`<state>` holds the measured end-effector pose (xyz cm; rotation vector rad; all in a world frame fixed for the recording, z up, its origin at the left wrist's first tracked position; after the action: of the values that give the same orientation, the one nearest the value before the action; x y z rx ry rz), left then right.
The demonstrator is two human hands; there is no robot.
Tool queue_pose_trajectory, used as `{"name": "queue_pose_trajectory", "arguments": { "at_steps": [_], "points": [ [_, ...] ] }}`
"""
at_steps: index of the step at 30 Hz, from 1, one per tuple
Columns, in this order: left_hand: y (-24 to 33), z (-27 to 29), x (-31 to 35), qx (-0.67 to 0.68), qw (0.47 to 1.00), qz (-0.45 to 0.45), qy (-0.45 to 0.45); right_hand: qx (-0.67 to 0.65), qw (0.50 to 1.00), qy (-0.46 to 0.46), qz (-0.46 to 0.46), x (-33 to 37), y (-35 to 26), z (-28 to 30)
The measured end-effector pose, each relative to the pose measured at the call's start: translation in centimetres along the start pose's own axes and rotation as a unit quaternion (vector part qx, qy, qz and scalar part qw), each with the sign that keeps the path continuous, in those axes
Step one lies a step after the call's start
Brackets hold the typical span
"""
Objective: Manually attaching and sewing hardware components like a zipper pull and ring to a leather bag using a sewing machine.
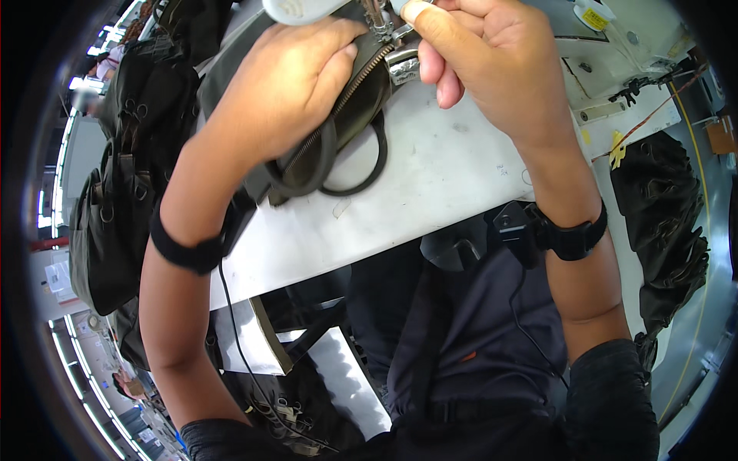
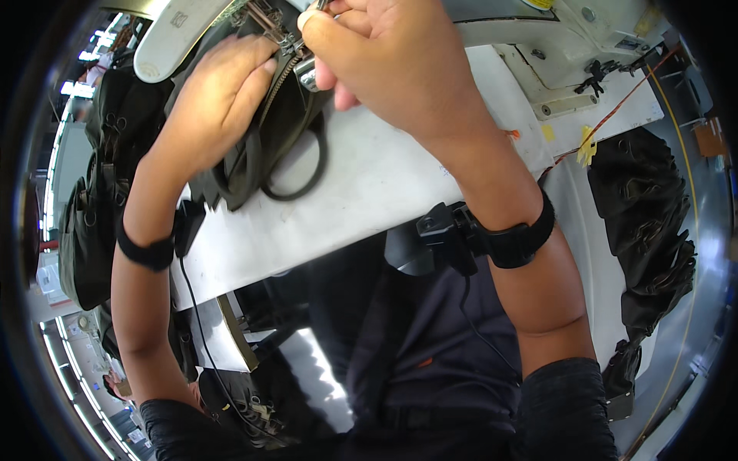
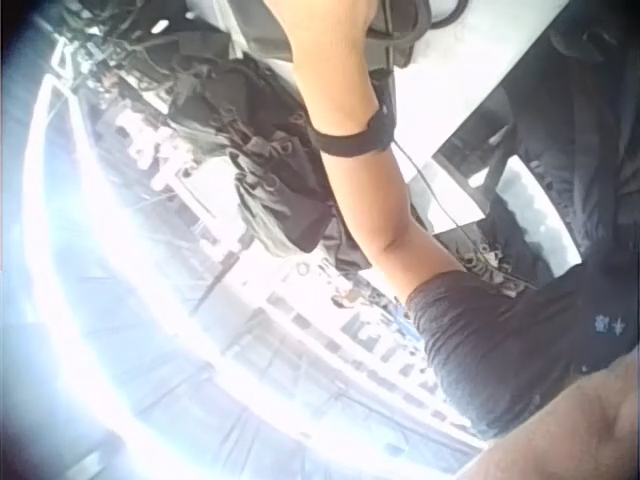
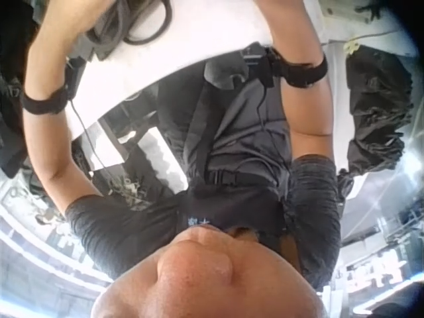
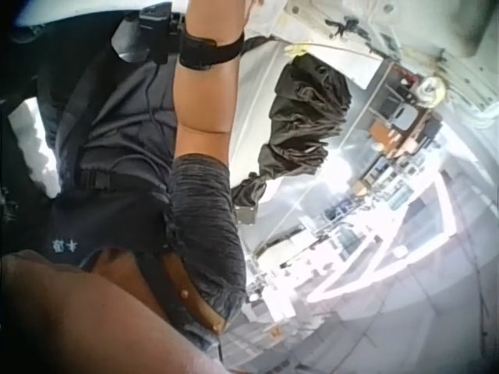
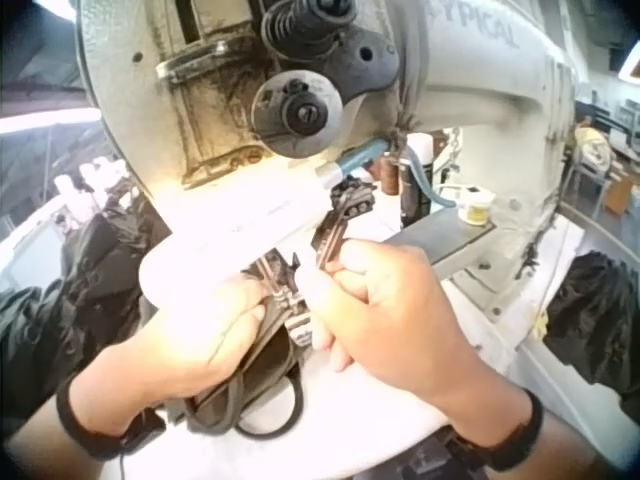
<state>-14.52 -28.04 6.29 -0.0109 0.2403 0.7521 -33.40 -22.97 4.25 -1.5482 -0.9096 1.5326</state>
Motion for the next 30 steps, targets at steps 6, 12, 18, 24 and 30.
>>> {"name": "queue_pose_trajectory", "arguments": {
  "at_steps": [6,12,18,24,30],
  "points": [
    [5.1,1.6,3.4,0.04,0.987,0.151,-0.033,0.024,0.999,0.011,-0.03,0.2,-0.1,0.0],
    [4.8,0.4,3.5,0.08,0.986,0.119,0.087,-0.046,0.998,0.003,-0.039,0.3,-0.3,-0.1],
    [1.5,-0.3,2.5,0.261,0.942,0.211,-0.016,-0.025,1.0,-0.016,0.006,1.5,1.8,0.8],
    [1.3,1.2,1.0,0.133,0.98,0.147,0.015,-0.087,0.985,-0.054,-0.142,7.9,4.9,3.5],
    [1.5,0.5,0.9,0.12,0.981,0.149,0.02,-0.459,0.856,-0.058,-0.232,9.5,3.7,-0.3]
  ]
}}
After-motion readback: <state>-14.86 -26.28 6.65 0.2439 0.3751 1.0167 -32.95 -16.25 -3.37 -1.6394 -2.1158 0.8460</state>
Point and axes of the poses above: each hand's wrist, its own x-axis away from the middle knuckle, its own z-axis out of the back of the hand, y = z × x, the point moved 4 cm from there along -x, towards the middle knuckle, and after that the axes turned 9 degrees about z, right-handed, at the moved point
